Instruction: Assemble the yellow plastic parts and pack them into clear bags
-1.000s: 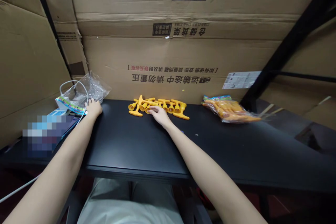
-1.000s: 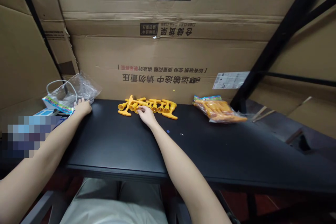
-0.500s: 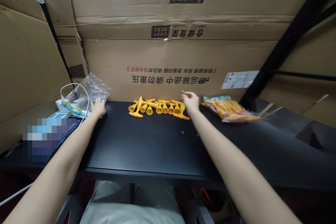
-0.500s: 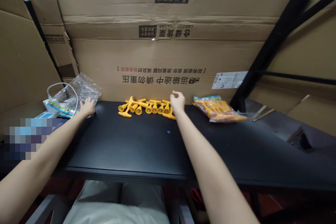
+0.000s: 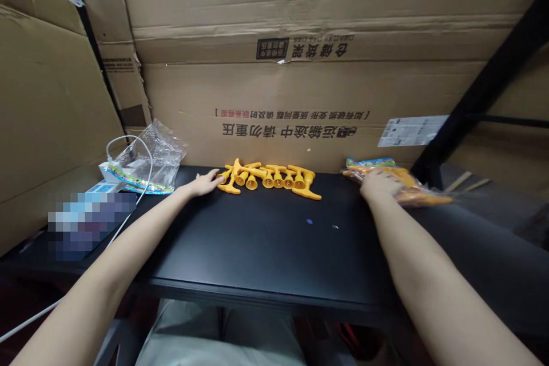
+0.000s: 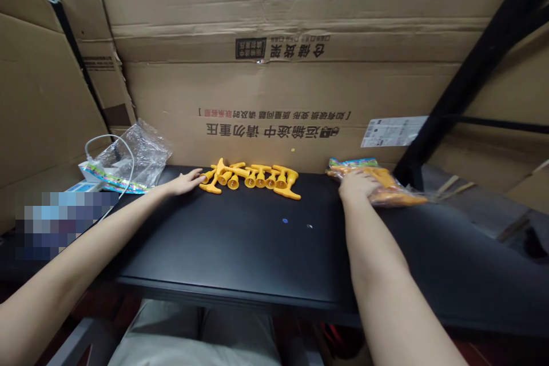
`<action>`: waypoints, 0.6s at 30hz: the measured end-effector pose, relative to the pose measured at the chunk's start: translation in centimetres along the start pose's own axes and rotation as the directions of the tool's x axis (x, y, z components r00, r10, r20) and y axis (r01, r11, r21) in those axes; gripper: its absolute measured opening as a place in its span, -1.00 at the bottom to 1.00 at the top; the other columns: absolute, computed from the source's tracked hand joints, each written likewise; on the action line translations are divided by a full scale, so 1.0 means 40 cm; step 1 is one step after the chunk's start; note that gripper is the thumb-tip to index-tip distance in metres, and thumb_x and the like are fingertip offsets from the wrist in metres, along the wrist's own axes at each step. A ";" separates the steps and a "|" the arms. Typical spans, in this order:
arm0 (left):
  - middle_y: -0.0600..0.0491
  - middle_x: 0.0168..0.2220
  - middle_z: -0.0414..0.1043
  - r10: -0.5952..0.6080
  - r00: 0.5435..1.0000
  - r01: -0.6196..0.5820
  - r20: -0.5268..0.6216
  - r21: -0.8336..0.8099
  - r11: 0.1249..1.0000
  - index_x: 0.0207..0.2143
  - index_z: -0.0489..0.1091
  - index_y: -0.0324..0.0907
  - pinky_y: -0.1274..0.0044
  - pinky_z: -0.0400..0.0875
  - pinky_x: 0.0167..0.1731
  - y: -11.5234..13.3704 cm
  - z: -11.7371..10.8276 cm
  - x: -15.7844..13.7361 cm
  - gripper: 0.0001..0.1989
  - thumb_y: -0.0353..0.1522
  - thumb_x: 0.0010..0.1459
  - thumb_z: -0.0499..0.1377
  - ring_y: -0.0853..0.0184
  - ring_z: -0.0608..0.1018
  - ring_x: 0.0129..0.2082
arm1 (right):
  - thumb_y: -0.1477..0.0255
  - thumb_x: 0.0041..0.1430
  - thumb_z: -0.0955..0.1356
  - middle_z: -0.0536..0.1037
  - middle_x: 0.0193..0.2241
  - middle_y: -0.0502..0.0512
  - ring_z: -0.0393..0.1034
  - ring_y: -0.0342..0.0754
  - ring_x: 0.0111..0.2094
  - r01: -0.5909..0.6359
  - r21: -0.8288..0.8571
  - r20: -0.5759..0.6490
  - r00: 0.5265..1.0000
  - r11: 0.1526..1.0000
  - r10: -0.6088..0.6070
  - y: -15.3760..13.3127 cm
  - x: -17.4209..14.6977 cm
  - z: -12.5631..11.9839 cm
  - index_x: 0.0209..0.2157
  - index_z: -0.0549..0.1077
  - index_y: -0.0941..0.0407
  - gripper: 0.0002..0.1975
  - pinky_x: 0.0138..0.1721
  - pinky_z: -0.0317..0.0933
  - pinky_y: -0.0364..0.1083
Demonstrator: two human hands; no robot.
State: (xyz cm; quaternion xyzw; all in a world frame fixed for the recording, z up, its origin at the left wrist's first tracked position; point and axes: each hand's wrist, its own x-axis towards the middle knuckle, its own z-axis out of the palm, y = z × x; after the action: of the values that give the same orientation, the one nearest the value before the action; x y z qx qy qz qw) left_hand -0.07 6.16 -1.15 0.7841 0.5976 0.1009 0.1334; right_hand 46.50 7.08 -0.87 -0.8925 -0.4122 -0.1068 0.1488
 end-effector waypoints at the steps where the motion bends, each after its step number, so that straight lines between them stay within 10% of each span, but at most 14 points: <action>1: -0.07 0.29 0.03 0.050 0.998 -0.049 0.034 -0.030 0.998 0.29 -0.13 -0.06 0.05 -0.27 0.21 0.017 0.009 -0.003 -0.37 -0.02 0.24 -0.21 0.15 0.15 0.27 | 0.60 0.19 0.10 0.24 0.02 0.82 0.14 0.40 0.13 0.001 -0.008 0.005 1.000 1.000 -0.001 0.000 -0.001 -0.001 0.12 0.19 0.54 -0.50 -0.08 0.01 0.28; 18: -0.19 0.29 0.02 0.115 0.991 -0.111 -0.064 0.060 0.992 0.29 -0.19 -0.08 -0.05 -0.15 0.15 0.110 0.079 0.022 -0.36 -0.15 0.24 -0.05 0.10 0.07 0.30 | 0.63 0.18 0.10 0.22 0.08 0.70 0.18 0.37 0.10 0.160 -0.201 -0.101 0.978 0.966 -0.183 0.028 -0.031 -0.019 0.13 0.24 0.45 -0.52 -0.09 0.05 0.23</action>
State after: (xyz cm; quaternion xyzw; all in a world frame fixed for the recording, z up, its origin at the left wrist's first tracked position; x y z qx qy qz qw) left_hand 5.16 5.62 -2.69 0.8163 0.5591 0.1176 0.0850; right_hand 46.52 5.24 -0.74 -0.8556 -0.4662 -0.2115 0.0763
